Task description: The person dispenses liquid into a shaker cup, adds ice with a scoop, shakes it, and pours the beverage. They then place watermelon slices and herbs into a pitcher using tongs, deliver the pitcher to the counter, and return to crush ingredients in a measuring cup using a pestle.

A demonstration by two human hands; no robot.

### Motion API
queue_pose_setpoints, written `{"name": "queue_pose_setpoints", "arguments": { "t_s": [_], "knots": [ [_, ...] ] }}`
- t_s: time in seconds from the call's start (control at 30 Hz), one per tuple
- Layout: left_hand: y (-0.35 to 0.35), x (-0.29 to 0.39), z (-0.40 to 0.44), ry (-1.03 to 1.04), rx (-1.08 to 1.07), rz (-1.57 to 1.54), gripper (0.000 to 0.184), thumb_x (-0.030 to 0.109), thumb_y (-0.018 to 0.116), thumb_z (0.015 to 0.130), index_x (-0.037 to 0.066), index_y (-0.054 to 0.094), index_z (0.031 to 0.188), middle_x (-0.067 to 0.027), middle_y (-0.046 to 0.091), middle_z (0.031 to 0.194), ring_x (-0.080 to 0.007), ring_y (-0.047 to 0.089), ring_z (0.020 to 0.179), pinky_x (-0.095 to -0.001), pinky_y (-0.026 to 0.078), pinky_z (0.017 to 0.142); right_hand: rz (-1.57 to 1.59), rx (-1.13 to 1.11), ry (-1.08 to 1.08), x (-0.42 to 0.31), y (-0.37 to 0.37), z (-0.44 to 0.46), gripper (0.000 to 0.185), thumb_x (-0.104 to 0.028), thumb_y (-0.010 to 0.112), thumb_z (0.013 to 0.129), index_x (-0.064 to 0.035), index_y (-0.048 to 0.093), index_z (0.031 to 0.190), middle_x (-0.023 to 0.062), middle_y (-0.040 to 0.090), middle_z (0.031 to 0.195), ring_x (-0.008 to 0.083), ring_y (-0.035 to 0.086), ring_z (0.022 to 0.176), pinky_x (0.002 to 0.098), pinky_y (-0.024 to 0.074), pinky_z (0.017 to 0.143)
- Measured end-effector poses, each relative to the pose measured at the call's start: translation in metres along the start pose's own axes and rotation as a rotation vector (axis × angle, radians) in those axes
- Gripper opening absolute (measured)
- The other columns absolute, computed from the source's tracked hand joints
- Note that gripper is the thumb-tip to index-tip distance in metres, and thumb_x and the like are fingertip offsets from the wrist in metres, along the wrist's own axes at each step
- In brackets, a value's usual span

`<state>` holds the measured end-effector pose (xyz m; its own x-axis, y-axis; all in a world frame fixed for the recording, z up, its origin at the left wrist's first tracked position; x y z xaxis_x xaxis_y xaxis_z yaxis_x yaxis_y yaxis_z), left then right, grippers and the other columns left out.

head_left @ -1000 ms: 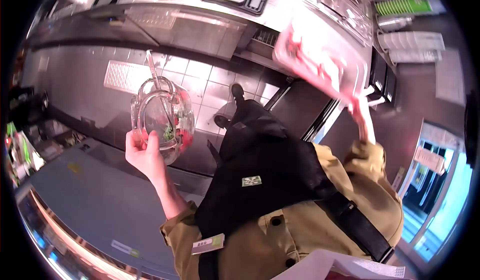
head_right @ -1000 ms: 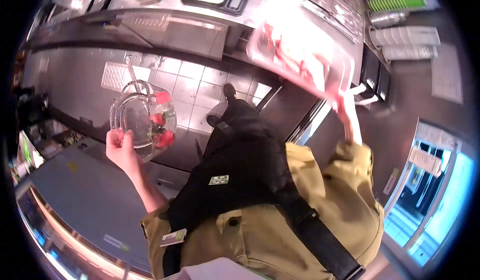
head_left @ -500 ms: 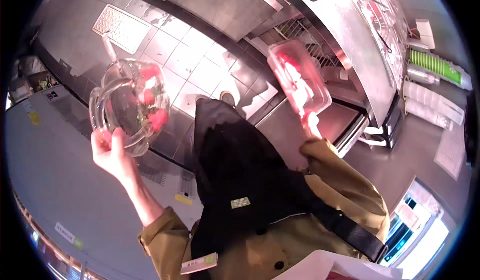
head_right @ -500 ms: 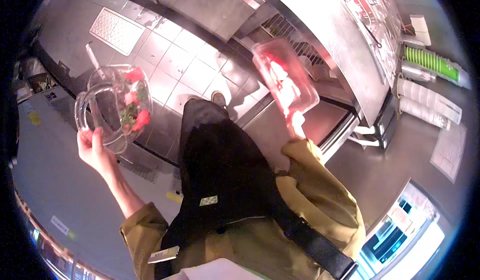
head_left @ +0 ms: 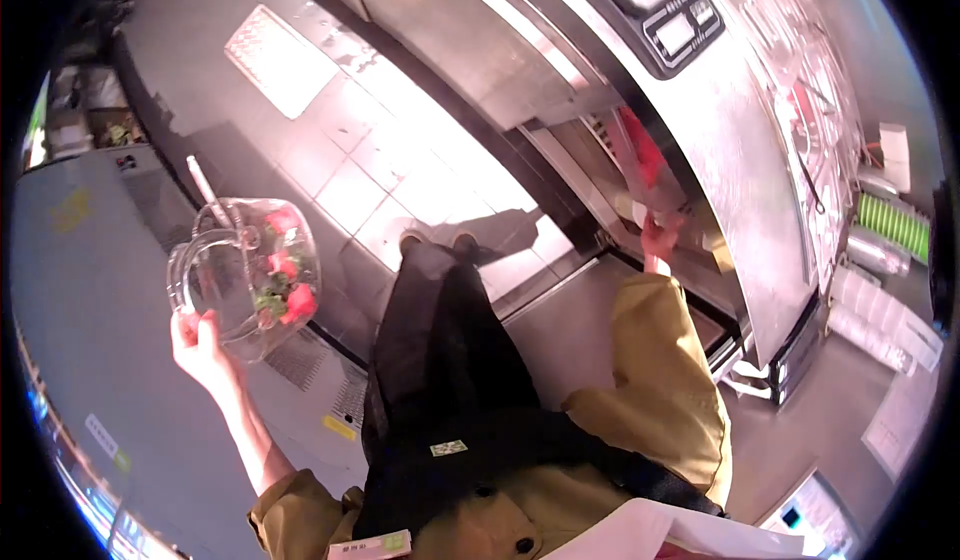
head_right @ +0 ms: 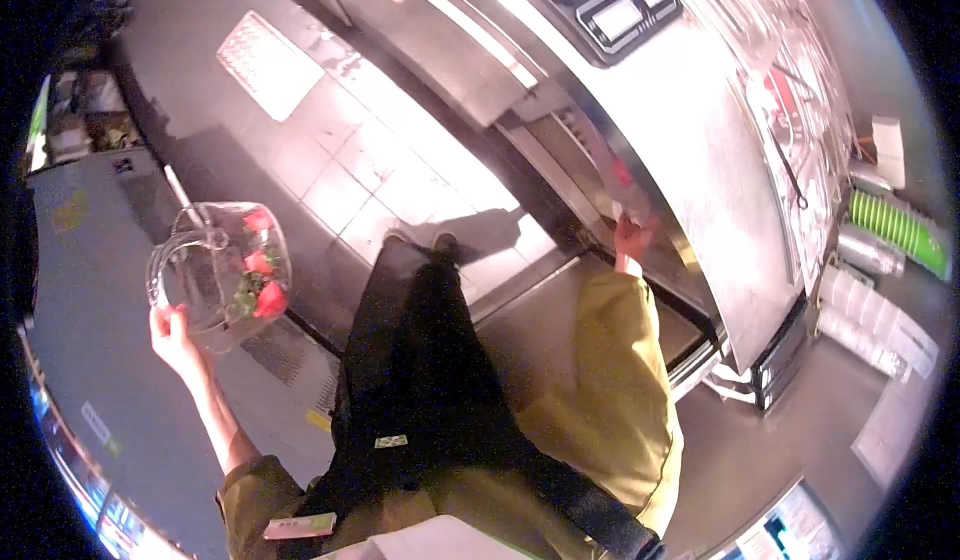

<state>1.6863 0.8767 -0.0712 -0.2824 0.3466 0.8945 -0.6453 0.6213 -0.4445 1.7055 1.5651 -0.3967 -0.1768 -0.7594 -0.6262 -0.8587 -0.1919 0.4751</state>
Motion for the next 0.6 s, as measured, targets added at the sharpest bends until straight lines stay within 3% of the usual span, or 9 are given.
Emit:
{"name": "queue_pose_setpoints", "arguments": {
  "t_s": [0.07, 0.17, 0.2, 0.23, 0.27, 0.33, 0.4, 0.47, 0.6],
  "knots": [
    [-0.003, 0.012, 0.004, -0.001, -0.018, -0.032, 0.013, -0.005, 0.053, 0.072, 0.007, 0.047, 0.07, 0.0064, 0.037, 0.065, -0.0036, 0.032, 0.058, -0.019, 0.025, 0.052, -0.176, 0.262, 0.135, -0.001, 0.003, -0.014, 0.046, -0.04, 0.048, 0.086, -0.0082, 0.046, 0.12, 0.0086, 0.054, 0.111, 0.0249, 0.051, 0.101, 0.0373, 0.0426, 0.087],
    [-0.008, 0.044, 0.019, -0.077, 0.034, -0.133, 0.017, -0.006, 0.052, 0.072, 0.008, 0.044, 0.067, 0.0062, 0.038, 0.063, -0.0036, 0.033, 0.058, -0.0187, 0.026, 0.054, -1.879, -0.235, 0.2, -0.028, 0.011, -0.095, 0.051, -0.037, 0.052, 0.084, 0.0016, 0.047, 0.115, 0.0219, 0.048, 0.116, 0.0305, 0.049, 0.105, 0.0396, 0.04, 0.085],
    [-0.013, 0.051, 0.027, -0.086, 0.037, -0.157, 0.017, -0.006, 0.052, 0.072, 0.008, 0.044, 0.066, 0.0063, 0.038, 0.063, -0.0036, 0.033, 0.058, -0.0187, 0.027, 0.054, -1.865, -0.402, -0.258, -0.035, 0.001, -0.129, 0.051, -0.036, 0.054, 0.082, 0.0031, 0.048, 0.114, 0.0296, 0.04, 0.122, 0.0357, 0.046, 0.108, 0.0429, 0.0396, 0.086],
    [-0.019, 0.055, 0.038, -0.092, 0.038, -0.182, 0.017, -0.006, 0.052, 0.072, 0.008, 0.044, 0.066, 0.0063, 0.038, 0.063, -0.0036, 0.033, 0.058, -0.0187, 0.027, 0.055, -2.183, -0.264, -0.623, -0.045, -0.003, -0.173, 0.051, -0.035, 0.058, 0.078, 0.0021, 0.051, 0.112, 0.0304, 0.041, 0.121, 0.0404, 0.045, 0.107, 0.0434, 0.0412, 0.086],
    [-0.023, 0.058, 0.049, -0.098, 0.04, -0.206, 0.018, -0.006, 0.052, 0.072, 0.008, 0.044, 0.065, 0.0064, 0.039, 0.063, -0.0036, 0.033, 0.058, -0.0187, 0.028, 0.055, -2.386, -0.225, -0.637, -0.064, 0.011, -0.221, 0.054, -0.03, 0.06, 0.075, 0.0036, 0.047, 0.116, 0.0296, 0.037, 0.126, 0.0408, 0.038, 0.116, 0.0415, 0.0337, 0.096],
    [-0.028, 0.069, 0.074, -0.103, 0.042, -0.231, 0.018, -0.005, 0.054, 0.072, 0.007, 0.044, 0.064, 0.0065, 0.039, 0.063, -0.0031, 0.033, 0.058, -0.0187, 0.028, 0.055, -2.605, -0.15, -0.821, -0.091, 0.027, -0.295, 0.057, -0.032, 0.062, 0.073, 0.002, 0.047, 0.116, 0.0257, 0.037, 0.127, 0.0379, 0.035, 0.118, 0.0456, 0.0352, 0.093],
    [-0.031, 0.08, 0.1, -0.124, 0.034, -0.244, 0.018, -0.005, 0.055, 0.072, 0.007, 0.044, 0.064, 0.0067, 0.04, 0.063, -0.0028, 0.033, 0.058, -0.0184, 0.028, 0.055, -2.761, 0.358, -0.821, -0.096, 0.011, -0.331, 0.055, -0.032, 0.061, 0.073, 0.0001, 0.048, 0.116, 0.0223, 0.036, 0.129, 0.0372, 0.035, 0.117, 0.0475, 0.0382, 0.087],
    [-0.04, 0.081, 0.131, -0.12, 0.008, -0.173, 0.014, -0.003, 0.056, 0.071, 0.006, 0.046, 0.065, 0.0066, 0.041, 0.062, -0.0027, 0.034, 0.057, -0.0186, 0.027, 0.053, -2.625, 0.834, -0.639, -0.072, 0.028, -0.364, 0.056, -0.035, 0.064, 0.069, -0.006, 0.046, 0.114, 0.0212, 0.046, 0.117, 0.04, 0.049, 0.099, 0.0452, 0.0439, 0.078],
    [-0.044, 0.088, 0.21, -0.079, -0.005, -0.135, 0.012, -0.001, 0.058, 0.069, 0.004, 0.047, 0.066, 0.0061, 0.041, 0.061, -0.002, 0.036, 0.056, -0.0177, 0.029, 0.052, -2.347, 0.859, -0.578, -0.042, 0.062, -0.377, 0.049, -0.026, 0.061, 0.071, -0.0028, 0.047, 0.112, 0.022, 0.047, 0.115, 0.0389, 0.049, 0.099, 0.0442, 0.0424, 0.082]
  ]
}}
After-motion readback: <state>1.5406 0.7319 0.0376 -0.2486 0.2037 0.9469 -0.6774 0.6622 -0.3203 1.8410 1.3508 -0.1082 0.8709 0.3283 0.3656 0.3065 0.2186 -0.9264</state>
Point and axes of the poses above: each hand's wrist, its own z-axis towards the middle knuckle, its own y-axis out of the palm, x = y × z, the point moved 1 cm from there along z, towards the middle knuckle
